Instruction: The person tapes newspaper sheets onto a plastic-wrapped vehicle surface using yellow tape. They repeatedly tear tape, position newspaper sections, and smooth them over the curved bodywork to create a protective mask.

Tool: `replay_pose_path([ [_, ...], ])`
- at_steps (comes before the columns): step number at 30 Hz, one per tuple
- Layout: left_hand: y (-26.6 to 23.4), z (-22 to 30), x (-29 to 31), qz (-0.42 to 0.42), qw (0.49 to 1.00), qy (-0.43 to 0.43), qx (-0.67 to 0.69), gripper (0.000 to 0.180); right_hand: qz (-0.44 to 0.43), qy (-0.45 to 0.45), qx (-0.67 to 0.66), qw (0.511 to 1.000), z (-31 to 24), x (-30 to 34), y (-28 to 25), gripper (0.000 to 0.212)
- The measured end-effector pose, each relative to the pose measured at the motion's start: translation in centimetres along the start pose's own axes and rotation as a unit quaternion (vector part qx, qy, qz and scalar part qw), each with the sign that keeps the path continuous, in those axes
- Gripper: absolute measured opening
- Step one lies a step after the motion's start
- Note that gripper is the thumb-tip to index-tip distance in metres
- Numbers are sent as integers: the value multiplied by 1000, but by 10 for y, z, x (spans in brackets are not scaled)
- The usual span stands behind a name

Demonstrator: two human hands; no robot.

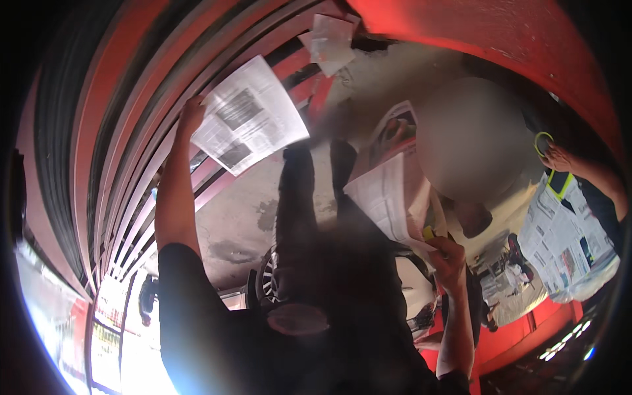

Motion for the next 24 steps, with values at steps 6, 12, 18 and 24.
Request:
replay_pose_path([
  [6,-38,90,41,269,951,-2,-151,30,31,-114,31,993,3,5,11,23],
  [12,88,244,-11,162,985,-5,60,47,15,-48,-18,999,3,-4,24,23],
  [18,105,292,-62,166,956,-161,180,37,39,21,-24,999,24,4,24,19],
  [24,116,243,-21,226,910,-103,333,22,23,-2,-22,999,30,7,33,19],
])
Point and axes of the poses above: each hand's wrist, its own x-axis away from the middle knuckle, its own y-axis out of the palm, z = x × y, the point moved 9 cm from there along -x, towards the middle knuckle, and after that the axes turned 12 degrees about z, right-handed, at the moved point
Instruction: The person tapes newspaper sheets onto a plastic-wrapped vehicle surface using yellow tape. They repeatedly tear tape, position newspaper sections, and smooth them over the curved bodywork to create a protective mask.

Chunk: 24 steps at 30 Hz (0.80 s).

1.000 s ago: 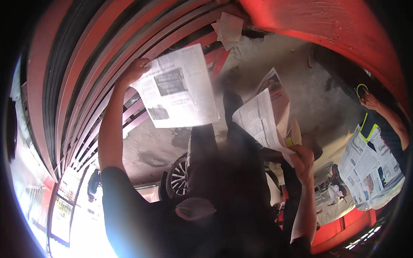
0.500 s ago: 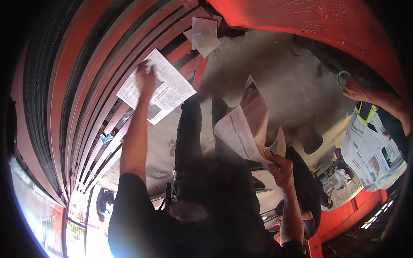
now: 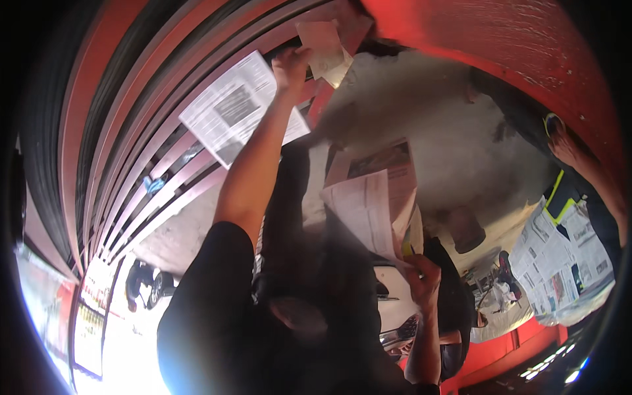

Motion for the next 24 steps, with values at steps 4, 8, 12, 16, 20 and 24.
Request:
replay_pose_path([
  [4,-96,-64,60,-23,933,-284,219,12,5,-32,-30,999,-7,-1,4,20],
  [8,-220,-154,73,100,930,-346,72,19,52,-100,-12,994,-18,0,-10,21],
  [12,-256,-136,114,119,906,-393,106,77,162,-91,4,983,-56,16,-44,21],
  [16,-175,13,168,-218,928,-231,194,69,188,-123,-78,971,-83,45,-66,20],
  [20,-114,202,245,-407,912,48,13,74,235,-276,-74,929,-104,98,-95,18],
  [24,-67,250,277,-549,830,-25,97,71,290,-268,-99,913,-111,155,-151,14],
])
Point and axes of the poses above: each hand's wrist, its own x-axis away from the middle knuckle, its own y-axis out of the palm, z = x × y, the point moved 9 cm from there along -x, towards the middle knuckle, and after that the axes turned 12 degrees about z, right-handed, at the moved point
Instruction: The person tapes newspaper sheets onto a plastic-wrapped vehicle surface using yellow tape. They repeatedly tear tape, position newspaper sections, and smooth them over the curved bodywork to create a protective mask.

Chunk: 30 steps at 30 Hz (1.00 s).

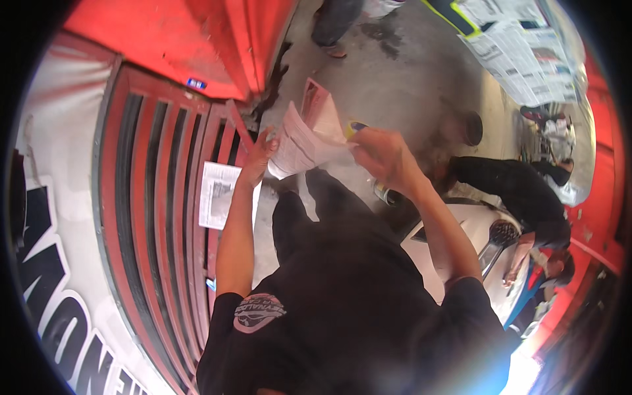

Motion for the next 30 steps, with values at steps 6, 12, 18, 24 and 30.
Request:
replay_pose_path([
  [6,64,132,5,-107,990,28,90,36,170,55,14,984,29,9,-117,17],
  [12,126,352,69,12,940,341,7,13,238,89,-98,962,69,13,-217,18],
  [18,242,461,126,9,852,520,-53,10,122,52,-71,989,139,52,-251,24],
  [24,323,466,78,-24,861,483,-155,12,223,58,-195,953,185,73,-298,26],
  [30,350,437,2,-80,894,424,-117,15,318,87,-79,941,195,43,-321,28],
])
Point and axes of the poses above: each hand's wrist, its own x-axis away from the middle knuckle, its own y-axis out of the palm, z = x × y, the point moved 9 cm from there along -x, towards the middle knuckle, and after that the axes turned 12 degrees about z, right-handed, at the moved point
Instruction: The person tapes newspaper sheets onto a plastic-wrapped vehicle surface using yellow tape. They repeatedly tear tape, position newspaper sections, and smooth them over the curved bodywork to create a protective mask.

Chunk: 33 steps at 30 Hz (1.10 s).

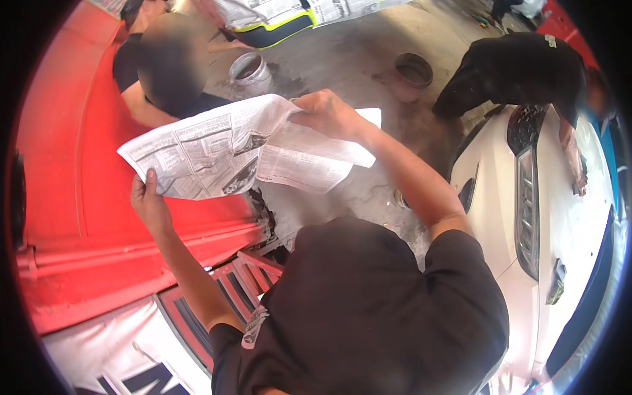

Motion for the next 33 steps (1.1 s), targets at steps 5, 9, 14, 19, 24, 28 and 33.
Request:
replay_pose_path([
  [5,-16,-79,-26,6,999,-48,13,15,88,-35,21,995,4,-21,8,24],
  [9,-3,-102,-52,1,1000,-22,20,12,100,-156,93,978,-23,-42,-3,23],
  [14,71,-122,-102,-67,994,-70,42,10,145,-196,154,957,-52,-70,-39,19],
  [19,176,-130,-151,-89,996,13,28,13,147,-161,172,961,-33,-116,-91,19],
  [24,252,-138,-169,-49,994,87,41,38,191,-32,130,972,17,-162,-135,23],
  [28,333,-10,-124,5,950,313,-7,43,165,-47,145,974,53,-193,-155,22],
  [33,504,28,-61,-230,852,449,-139,37,84,-187,166,965,92,-248,-177,17],
])
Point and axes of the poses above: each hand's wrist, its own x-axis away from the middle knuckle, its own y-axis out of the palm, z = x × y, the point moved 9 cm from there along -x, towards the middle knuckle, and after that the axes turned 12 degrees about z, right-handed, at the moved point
